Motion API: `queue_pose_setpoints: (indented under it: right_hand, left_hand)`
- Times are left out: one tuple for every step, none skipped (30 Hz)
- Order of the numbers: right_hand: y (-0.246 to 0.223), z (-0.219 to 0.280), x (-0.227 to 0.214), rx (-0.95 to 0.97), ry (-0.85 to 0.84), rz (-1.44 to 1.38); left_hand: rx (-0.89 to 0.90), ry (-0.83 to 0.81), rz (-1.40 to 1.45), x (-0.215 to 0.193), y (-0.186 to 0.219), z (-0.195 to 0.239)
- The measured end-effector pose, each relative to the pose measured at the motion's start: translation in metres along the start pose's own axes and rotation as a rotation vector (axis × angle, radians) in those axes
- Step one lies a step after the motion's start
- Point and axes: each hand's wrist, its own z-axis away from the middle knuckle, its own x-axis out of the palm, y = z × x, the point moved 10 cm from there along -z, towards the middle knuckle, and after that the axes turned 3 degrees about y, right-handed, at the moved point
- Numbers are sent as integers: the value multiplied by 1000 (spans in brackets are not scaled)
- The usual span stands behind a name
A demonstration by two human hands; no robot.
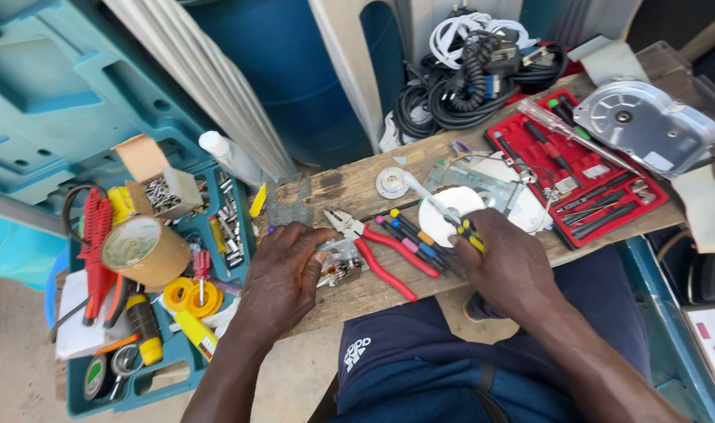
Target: Disassembling a hard drive and inspecting its internal components using a screwdriver and pliers.
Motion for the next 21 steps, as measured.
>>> queue_pose_setpoints:
  right_hand:
    - [6,4,-4,9,8,1]
    - [9,10,-1,-5,-40,-21]
    - [12,17,1,-19,-87,-43]
    - [13,19,8,-15,-80,-45]
    - [6,21,13,-99,-50,-44]
    - [-1,25,19,-181,-22,-44]
    - [-7,27,23,-176,-18,-45]
    - [-9,27,28,-168,-38,-14]
    - [-12,27,32,-160,-58,17]
    - [-11,27,32,-152,-43,29]
    - [-15,27,33,-203,-49,28]
    - [-23,28,37,-262,-60,25]
    - [-22,27,33,-261,-51,36]
    - [-19,27,31,-235,-48,-20]
    - [-18,26,30,-209,-45,-76]
    - [-15,24,33,-215,-40,-72]
    - [-10,21,35,-192,-27,-78]
    - [-5,21,39,-168,-18,-87]
    - [-6,21,37,-171,-18,-87]
    - [-3,20,38,-134,-34,-117]
    - [-1,19,39,-97,-49,-147]
  left_hand:
    - [11,-1,5,1,2,-2]
    - [-12,-5,16,1,2,-2]
    - [-34,-10,26,2,2,-3]
    - [-25,-10,26,3,3,-3]
    - [-29,-44,0,7,3,-3]
    - [-36,-81,-25,12,3,-1]
    - [-29,-83,-25,9,6,0]
    - [-22,-82,-27,8,10,-2]
    - [-14,-82,-30,7,14,-4]
    - [-1,-74,-18,7,18,-4]
    - [-27,-97,-50,10,16,-5]
    - [-60,-119,-86,11,13,-2]
    - [-53,-109,-78,12,13,-4]
    - [-88,-105,-71,11,9,-4]
    - [-122,-101,-64,10,5,-3]
    - [-121,-93,-64,10,5,-5]
    - [-132,-100,-67,11,4,-6]
    - [-144,-112,-72,12,3,-4]
    - [-146,-110,-73,14,2,-5]
    - [-142,-110,-69,16,2,-5]
    - [-139,-110,-65,17,1,-6]
